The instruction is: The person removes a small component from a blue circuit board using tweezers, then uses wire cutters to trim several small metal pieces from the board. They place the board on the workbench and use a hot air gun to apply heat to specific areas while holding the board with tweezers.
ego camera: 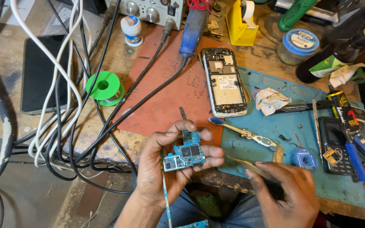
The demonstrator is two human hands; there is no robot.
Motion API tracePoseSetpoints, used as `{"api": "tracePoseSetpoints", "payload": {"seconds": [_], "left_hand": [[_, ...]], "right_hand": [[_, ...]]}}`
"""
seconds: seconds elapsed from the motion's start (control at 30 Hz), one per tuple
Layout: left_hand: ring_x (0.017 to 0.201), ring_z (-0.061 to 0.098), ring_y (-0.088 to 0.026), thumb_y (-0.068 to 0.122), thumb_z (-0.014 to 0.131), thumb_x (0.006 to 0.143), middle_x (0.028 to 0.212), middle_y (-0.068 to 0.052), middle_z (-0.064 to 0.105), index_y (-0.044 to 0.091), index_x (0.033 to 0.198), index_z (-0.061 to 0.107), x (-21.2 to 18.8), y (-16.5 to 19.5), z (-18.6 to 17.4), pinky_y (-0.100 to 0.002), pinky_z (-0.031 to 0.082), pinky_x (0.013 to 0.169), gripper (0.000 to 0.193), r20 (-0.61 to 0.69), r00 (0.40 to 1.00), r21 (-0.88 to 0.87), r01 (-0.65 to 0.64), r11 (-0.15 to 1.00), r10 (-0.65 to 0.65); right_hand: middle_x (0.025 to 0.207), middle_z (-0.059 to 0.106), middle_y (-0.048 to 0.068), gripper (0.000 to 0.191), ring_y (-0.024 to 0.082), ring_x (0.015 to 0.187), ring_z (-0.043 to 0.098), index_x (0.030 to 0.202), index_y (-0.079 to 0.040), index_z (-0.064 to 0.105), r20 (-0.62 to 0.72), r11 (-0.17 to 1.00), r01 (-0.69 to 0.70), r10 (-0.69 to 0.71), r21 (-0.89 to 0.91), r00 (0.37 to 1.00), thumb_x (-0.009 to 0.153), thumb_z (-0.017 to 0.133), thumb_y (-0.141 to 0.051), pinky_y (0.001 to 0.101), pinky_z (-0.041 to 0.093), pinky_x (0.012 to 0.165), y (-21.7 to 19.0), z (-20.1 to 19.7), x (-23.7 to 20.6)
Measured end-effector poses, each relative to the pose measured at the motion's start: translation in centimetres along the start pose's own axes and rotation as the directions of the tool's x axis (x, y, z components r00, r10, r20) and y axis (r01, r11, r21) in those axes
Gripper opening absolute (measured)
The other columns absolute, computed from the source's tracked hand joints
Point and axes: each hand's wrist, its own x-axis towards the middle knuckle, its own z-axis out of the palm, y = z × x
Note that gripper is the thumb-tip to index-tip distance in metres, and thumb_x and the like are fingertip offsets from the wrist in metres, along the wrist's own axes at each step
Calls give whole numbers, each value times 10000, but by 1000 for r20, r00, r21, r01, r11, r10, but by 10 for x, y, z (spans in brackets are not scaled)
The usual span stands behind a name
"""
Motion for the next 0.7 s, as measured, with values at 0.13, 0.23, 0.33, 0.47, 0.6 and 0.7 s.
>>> {"api": "tracePoseSetpoints", "payload": {"seconds": [0.13, 0.23, 0.33, 0.47, 0.6, 0.7], "left_hand": [[1041, 704, -434, 433, 449, 996, 1167, -248, 661, -8, 1204, 580, -2, 5, 0, -573, 581, 940, 505, -39, 995, 47, -88, 995, 90], [1037, 700, -417, 501, 445, 1001, 1176, -249, 656, -17, 1249, 573, -3, 7, 0, -549, 583, 925, 589, -40, 989, 19, -140, 990, 140], [1047, 687, -408, 476, 447, 1023, 1206, -255, 649, -30, 1342, 557, -2, 8, 0, -550, 569, 915, 608, -16, 983, 31, -184, 982, 185], [1081, 666, -389, 466, 442, 988, 1248, -245, 653, -5, 1431, 525, 1, 7, 3, -536, 545, 940, 652, -129, 968, 90, -205, 975, 216], [1118, 653, -388, 496, 427, 947, 1276, -250, 667, -12, 1443, 508, 3, 4, 7, -487, 528, 986, 714, -147, 965, 48, -214, 976, 219], [1135, 657, -407, 517, 416, 985, 1211, -262, 655, -66, 1437, 505, 4, 0, 8, -491, 527, 1003, 744, -100, 971, 60, -213, 975, 219]], "right_hand": [[1040, 737, 51, 339, 233, 1016, 635, 1009, -107, 769, -7, 991, 102, -103, -83, 995, 694, 879, -168, 389, 463, 949, -21, 11, 11], [1096, 699, 87, 423, 268, 1056, 598, 1056, -91, 765, -74, 985, 87, -98, -147, 992, 673, 896, -214, 410, 445, 966, -22, 11, 15], [1150, 692, 66, 381, 258, 1118, 594, 1103, -96, 751, -131, 985, 48, -70, -164, 989, 771, 889, -224, 392, 443, 1023, 0, 0, 17], [1222, 678, 111, 243, 272, 1172, 608, 1209, -35, 733, -186, 940, -59, -4, -335, 983, 1017, 804, -165, 360, 479, 1046, 64, -34, 23], [1157, 639, 212, 361, 290, 942, 641, 1333, 55, 622, -119, 934, -231, 205, -274, 971, 1105, 697, -214, 383, 531, 818, 151, -67, 32], [998, 656, 212, 416, 298, 757, 641, 1425, 57, 534, -6, 901, -406, 410, -150, 912, 1159, 577, -259, 417, 525, 636, 208, -59, 34]]}}
